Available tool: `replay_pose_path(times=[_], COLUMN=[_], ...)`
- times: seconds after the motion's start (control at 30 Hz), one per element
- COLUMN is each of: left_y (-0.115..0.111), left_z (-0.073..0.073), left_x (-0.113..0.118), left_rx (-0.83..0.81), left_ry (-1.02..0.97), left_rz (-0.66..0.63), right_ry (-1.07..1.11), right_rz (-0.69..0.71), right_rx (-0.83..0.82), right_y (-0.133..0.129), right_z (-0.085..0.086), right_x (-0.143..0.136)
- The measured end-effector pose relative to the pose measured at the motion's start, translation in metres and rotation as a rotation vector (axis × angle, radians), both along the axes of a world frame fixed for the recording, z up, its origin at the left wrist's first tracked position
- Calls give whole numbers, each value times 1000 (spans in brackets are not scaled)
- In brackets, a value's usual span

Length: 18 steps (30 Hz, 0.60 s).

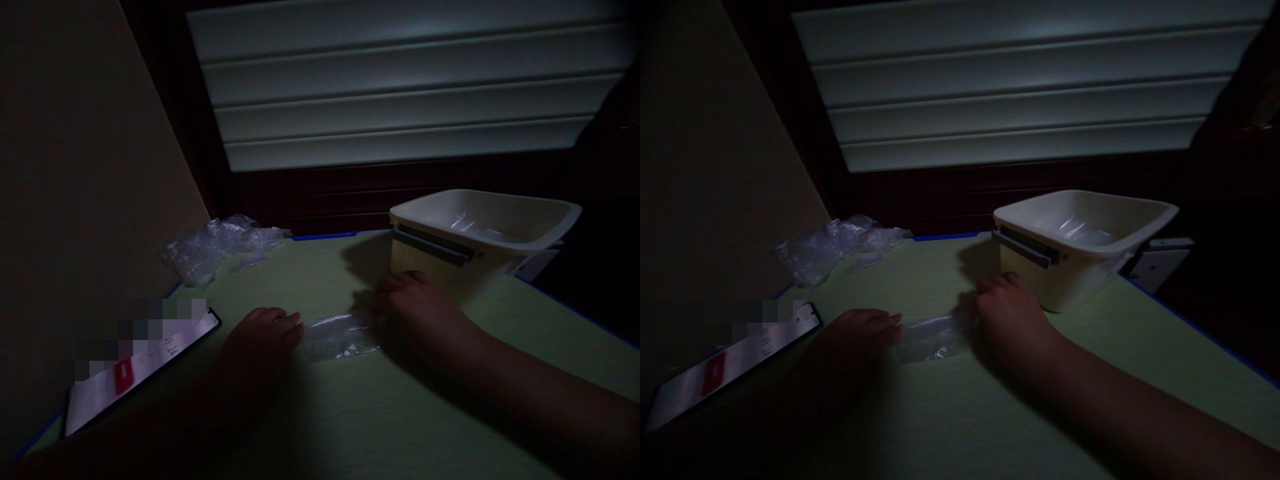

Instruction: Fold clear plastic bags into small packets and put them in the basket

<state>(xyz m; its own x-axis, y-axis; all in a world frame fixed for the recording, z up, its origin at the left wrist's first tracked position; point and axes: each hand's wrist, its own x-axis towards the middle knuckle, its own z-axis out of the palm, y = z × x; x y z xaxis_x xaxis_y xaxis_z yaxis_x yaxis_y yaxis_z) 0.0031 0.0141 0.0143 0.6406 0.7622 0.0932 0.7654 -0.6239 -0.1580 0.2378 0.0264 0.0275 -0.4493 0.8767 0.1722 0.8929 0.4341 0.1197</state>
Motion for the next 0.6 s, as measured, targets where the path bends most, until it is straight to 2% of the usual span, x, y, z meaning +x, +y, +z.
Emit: replay_pose_path(times=[0.13,0.23,0.4,0.5,0.6], left_y=[-2,-2,-3,-3,-2], left_z=[2,0,-2,-2,-3], left_x=[2,1,-1,0,0], left_rx=[-6,-2,35,59,65], left_ry=[26,37,-3,-4,13], left_rz=[6,-4,-26,-25,-34], right_ry=[-149,-198,-29,170,270], right_rz=[-26,-31,167,323,430], right_rx=[31,130,324,259,47], right_y=[-5,-8,-14,-19,-24], right_z=[5,7,4,-2,-8], right_x=[-2,-4,-12,-19,-24])
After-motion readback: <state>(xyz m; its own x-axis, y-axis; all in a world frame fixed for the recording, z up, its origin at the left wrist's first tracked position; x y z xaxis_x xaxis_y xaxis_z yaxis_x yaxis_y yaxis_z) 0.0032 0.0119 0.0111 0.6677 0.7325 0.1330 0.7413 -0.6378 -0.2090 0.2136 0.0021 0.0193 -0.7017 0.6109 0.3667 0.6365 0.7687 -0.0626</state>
